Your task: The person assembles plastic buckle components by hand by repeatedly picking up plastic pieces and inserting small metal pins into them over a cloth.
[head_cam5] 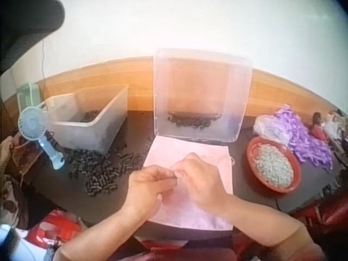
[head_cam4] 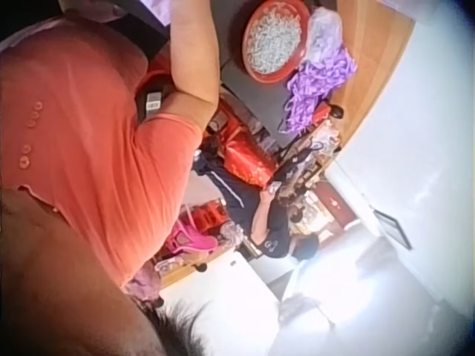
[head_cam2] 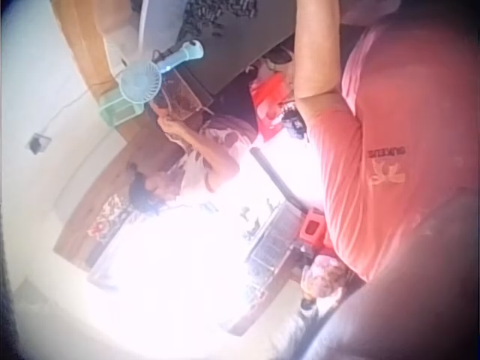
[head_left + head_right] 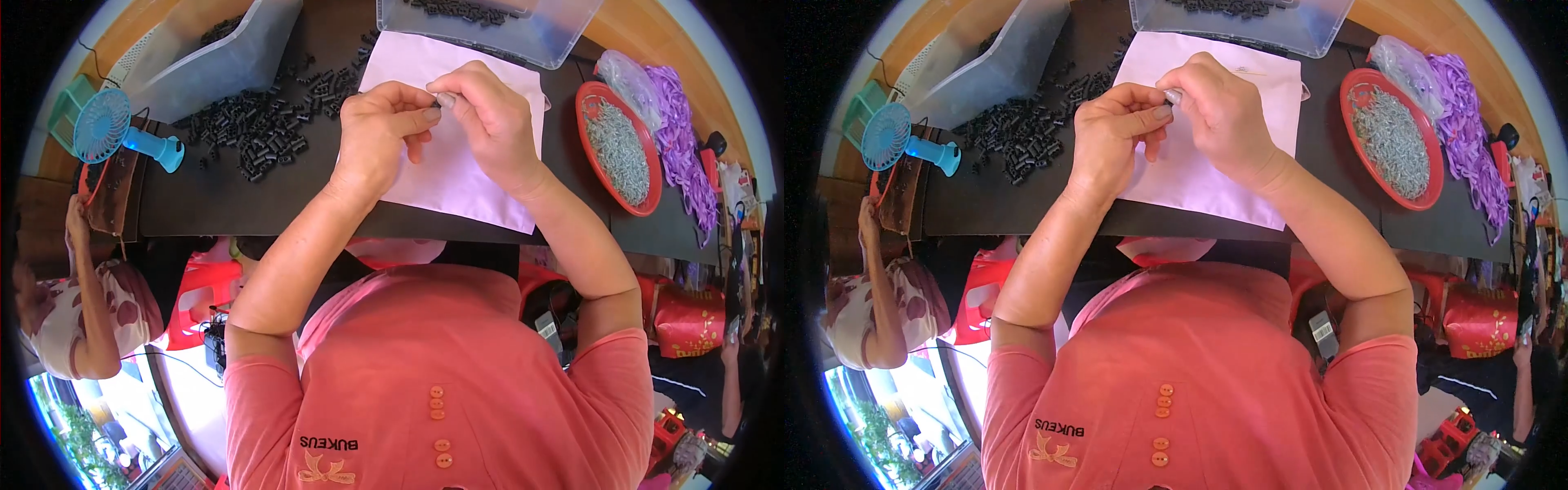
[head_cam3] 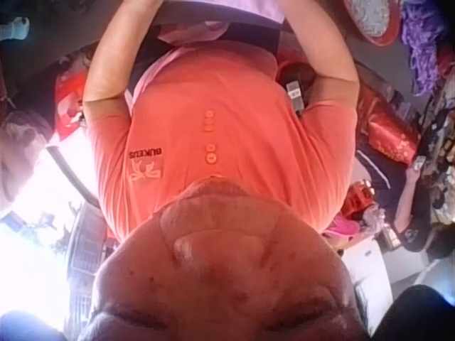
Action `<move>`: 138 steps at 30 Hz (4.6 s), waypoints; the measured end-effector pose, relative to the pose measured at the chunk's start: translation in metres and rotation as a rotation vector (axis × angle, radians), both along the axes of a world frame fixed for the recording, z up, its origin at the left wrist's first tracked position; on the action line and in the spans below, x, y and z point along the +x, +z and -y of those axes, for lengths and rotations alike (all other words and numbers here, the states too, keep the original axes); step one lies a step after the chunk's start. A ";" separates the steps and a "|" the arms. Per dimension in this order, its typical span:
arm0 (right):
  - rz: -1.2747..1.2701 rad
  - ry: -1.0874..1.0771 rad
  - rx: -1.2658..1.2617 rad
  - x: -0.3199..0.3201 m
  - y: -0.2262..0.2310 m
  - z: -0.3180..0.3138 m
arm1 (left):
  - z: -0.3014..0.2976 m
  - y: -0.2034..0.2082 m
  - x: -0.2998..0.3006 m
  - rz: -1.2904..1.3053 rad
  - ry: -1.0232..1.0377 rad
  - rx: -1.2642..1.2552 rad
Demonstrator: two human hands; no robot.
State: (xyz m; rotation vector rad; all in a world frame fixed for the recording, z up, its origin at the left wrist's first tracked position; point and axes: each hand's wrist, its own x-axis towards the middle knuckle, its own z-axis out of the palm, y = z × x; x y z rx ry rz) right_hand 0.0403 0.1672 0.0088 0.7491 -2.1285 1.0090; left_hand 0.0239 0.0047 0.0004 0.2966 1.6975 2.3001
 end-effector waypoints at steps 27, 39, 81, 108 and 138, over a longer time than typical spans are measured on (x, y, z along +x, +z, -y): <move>-0.059 -0.153 0.075 0.002 -0.012 0.005 | -0.001 0.006 0.008 0.002 0.077 -0.097; 0.267 -0.028 -0.146 0.005 -0.007 0.001 | -0.002 0.009 0.013 -0.083 0.117 -0.144; -0.101 -0.113 0.004 -0.001 -0.015 0.006 | 0.005 -0.006 -0.009 0.223 -0.259 0.280; 0.395 -0.015 -0.349 -0.015 0.003 -0.034 | 0.145 0.125 -0.115 -0.726 0.629 -0.771; 0.760 0.260 -0.408 0.002 0.005 -0.020 | 0.024 0.015 0.018 -0.064 -0.032 -0.435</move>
